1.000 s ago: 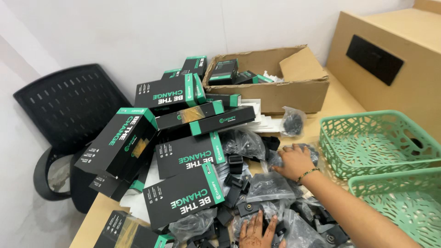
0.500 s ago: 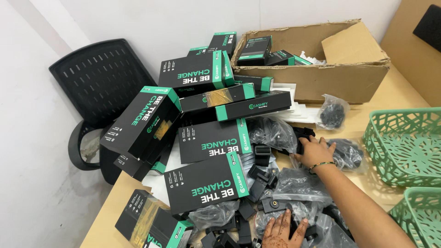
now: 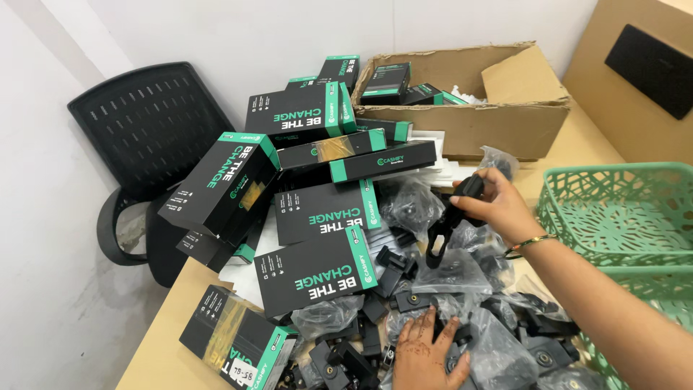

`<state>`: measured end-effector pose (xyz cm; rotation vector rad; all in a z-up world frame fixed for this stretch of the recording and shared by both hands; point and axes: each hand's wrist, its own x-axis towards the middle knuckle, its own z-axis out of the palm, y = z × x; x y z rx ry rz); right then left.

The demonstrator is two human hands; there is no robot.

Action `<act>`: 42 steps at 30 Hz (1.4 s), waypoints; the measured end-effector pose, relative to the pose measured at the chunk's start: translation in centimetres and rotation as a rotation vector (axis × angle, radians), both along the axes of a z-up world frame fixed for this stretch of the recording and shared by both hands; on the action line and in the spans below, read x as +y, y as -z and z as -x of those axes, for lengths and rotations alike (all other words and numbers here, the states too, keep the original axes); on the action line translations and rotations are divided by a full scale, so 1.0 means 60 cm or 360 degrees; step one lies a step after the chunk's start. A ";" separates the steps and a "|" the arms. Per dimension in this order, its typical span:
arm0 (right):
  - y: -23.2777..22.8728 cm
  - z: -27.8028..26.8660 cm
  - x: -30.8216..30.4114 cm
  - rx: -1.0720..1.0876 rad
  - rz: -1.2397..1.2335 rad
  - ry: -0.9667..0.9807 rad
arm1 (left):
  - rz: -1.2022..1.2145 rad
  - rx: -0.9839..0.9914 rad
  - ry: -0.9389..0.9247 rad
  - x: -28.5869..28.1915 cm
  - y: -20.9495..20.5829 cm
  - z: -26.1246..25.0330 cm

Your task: The person sorts black plastic components from a large pile into green baskets by hand.

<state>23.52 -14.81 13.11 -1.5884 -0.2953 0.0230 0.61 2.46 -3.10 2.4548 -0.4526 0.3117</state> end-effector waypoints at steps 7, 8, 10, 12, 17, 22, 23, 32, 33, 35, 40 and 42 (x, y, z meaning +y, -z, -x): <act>-0.139 0.179 -0.097 0.0274 -0.0638 -0.0028 | -0.0014 -0.0127 -0.0073 -0.006 -0.050 0.010; -0.145 0.201 -0.112 0.0265 -0.0670 -0.0035 | -0.0037 -0.0140 -0.0077 -0.004 -0.054 0.014; -0.152 0.240 -0.140 0.0298 -0.0727 0.0002 | -0.0090 -0.0079 -0.0112 -0.010 -0.063 0.013; -0.150 0.280 -0.162 0.0396 -0.0782 0.0093 | -0.0154 0.0081 -0.0175 -0.017 -0.071 0.013; -0.145 0.364 -0.199 0.0496 -0.1050 0.0226 | 0.0989 0.0168 -0.0084 -0.090 -0.116 0.025; -0.110 0.431 -0.198 0.0490 -0.1315 0.0251 | 0.2444 0.1062 0.0370 -0.177 -0.196 0.088; -0.098 0.439 -0.196 0.0505 -0.1307 0.0229 | 0.2464 0.0950 0.0408 -0.196 -0.211 0.101; -0.041 0.505 -0.208 0.0852 -0.0750 0.0260 | 0.2538 0.0651 0.0063 -0.214 -0.241 0.117; -0.038 0.509 -0.207 0.0980 -0.0659 0.0274 | 0.2524 0.0642 0.0076 -0.218 -0.235 0.120; -0.027 0.518 -0.208 0.0956 -0.0609 0.0363 | 0.2361 0.0699 0.0037 -0.241 -0.222 0.132; 0.022 0.506 -0.249 0.0632 -0.0597 0.0656 | 0.1985 0.0705 0.0453 -0.283 -0.214 0.167; 0.027 0.500 -0.273 0.0543 -0.0614 0.0789 | 0.1681 0.0789 0.0518 -0.278 -0.222 0.184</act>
